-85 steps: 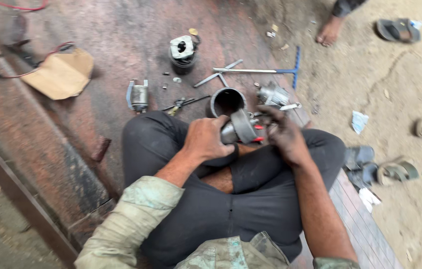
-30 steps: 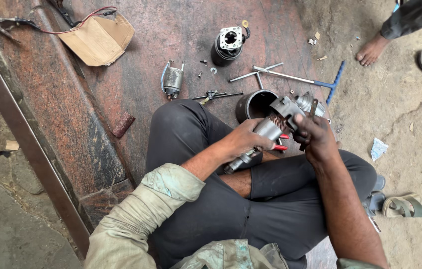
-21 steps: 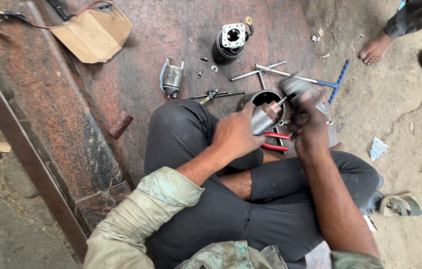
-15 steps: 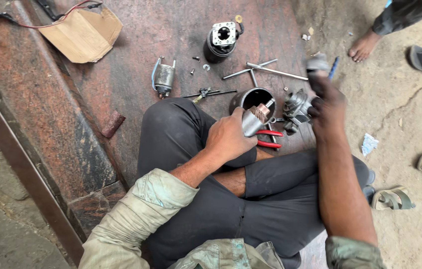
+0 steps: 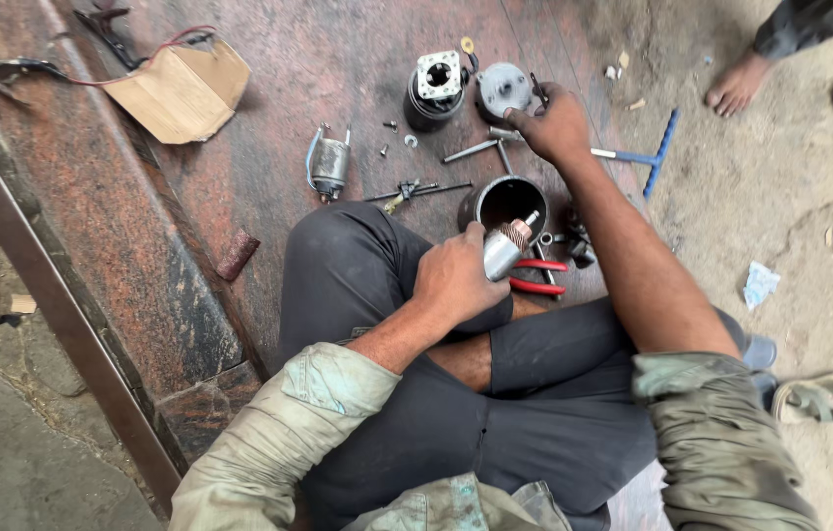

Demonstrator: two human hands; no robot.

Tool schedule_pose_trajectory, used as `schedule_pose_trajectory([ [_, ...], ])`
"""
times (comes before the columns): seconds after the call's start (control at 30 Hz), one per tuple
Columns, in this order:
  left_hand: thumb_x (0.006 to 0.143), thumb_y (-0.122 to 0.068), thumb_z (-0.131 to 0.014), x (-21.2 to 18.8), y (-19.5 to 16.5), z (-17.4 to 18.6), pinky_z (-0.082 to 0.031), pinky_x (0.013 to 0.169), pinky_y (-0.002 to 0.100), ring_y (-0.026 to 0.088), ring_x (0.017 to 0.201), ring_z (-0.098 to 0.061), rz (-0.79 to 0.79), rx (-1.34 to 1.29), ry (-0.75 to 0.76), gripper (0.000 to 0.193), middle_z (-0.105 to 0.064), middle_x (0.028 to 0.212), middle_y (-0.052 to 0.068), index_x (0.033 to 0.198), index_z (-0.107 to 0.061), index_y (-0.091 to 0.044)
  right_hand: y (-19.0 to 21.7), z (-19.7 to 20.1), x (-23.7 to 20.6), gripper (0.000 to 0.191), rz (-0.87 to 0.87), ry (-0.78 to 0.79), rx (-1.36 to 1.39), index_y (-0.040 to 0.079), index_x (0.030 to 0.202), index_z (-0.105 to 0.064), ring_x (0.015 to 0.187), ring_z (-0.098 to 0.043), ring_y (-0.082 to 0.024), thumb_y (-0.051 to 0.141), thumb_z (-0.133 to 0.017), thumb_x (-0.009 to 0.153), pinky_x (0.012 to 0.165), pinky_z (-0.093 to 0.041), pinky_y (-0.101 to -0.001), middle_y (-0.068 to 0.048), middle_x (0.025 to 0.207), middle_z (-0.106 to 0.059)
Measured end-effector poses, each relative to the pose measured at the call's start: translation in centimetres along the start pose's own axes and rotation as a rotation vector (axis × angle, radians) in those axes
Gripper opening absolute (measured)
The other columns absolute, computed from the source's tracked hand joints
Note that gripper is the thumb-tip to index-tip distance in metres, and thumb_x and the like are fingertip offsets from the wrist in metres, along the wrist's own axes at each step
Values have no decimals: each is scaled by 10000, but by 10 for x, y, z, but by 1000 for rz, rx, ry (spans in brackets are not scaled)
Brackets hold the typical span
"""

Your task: The person sits cross-legged on a step and repairs a starter motor, handling the armature, housing and end cap. They pull components apart by hand, use pliers and a wrench on the parts, and scrape and clean the motor housing and brush assembly with a small file-like tool.

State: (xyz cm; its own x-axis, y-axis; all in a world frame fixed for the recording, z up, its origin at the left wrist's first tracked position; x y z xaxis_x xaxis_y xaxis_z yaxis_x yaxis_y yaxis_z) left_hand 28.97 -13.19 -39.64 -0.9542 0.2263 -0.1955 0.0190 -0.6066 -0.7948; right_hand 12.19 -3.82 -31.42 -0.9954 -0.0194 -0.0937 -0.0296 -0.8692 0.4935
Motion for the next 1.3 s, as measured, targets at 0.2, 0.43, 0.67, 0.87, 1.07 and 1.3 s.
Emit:
schedule_pose_trajectory([
  [0.2, 675, -322, -858, 2, -7, -15, -595, 727, 493, 401, 816, -740, 12, 37, 33, 673, -724, 885, 244, 1110, -489, 37, -68, 14, -38, 652, 39, 212, -90, -7, 1335, -632, 1020, -686, -338, 403, -807, 859, 885, -529, -432, -246, 1112, -717],
  [0.43, 672, -383, -877, -11, -17, -18, -596, 693, 503, 426, 772, -734, 69, -1, -31, 797, -720, 851, 267, 1158, -403, 36, -145, 30, -151, 324, -190, 242, 532, 43, 1283, -712, 797, -642, -113, 219, -645, 1019, 721, -542, -295, -63, 956, -714],
  [0.67, 723, -403, -863, -15, -27, -33, -580, 715, 524, 450, 788, -728, 52, -102, -135, 785, -726, 867, 274, 1187, -405, 35, -182, 18, -194, 295, -140, 93, 496, -10, 1245, -687, 682, -616, -102, 200, -650, 1043, 609, -516, -269, -40, 863, -677],
  [0.87, 708, -418, -885, -12, -36, -30, -590, 745, 480, 431, 806, -742, 34, -156, -179, 791, -718, 885, 288, 1174, -446, 47, -175, 25, -190, 314, -206, 33, 474, -19, 1220, -691, 686, -661, -118, 201, -689, 996, 580, -556, -291, -36, 918, -680],
  [1.07, 764, -409, -861, -1, -43, -38, -601, 722, 470, 409, 773, -755, 44, -132, -154, 752, -697, 891, 269, 1174, -424, 45, -171, 32, -187, 334, -132, 70, 363, -23, 1238, -689, 740, -591, -68, 177, -737, 975, 675, -518, -242, -20, 877, -682],
  [1.3, 655, -386, -944, 3, -49, -40, -568, 776, 493, 439, 851, -724, 34, -147, -236, 849, -689, 933, 282, 1151, -411, 51, -164, 36, -187, 435, -70, 72, 497, 10, 1325, -644, 738, -521, -34, 128, -782, 929, 650, -479, -205, 13, 863, -588],
])
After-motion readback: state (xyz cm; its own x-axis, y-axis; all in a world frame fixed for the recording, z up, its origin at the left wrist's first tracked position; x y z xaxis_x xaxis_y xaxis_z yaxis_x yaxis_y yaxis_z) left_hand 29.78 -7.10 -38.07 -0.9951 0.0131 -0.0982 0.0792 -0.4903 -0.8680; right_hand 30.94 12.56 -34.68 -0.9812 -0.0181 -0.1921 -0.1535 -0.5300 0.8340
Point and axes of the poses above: each hand's wrist, its own x-axis towards the middle knuckle, its own z-axis out of the back of the hand, y = z × x, the point moved 6 cm from there along x, towards the middle knuckle
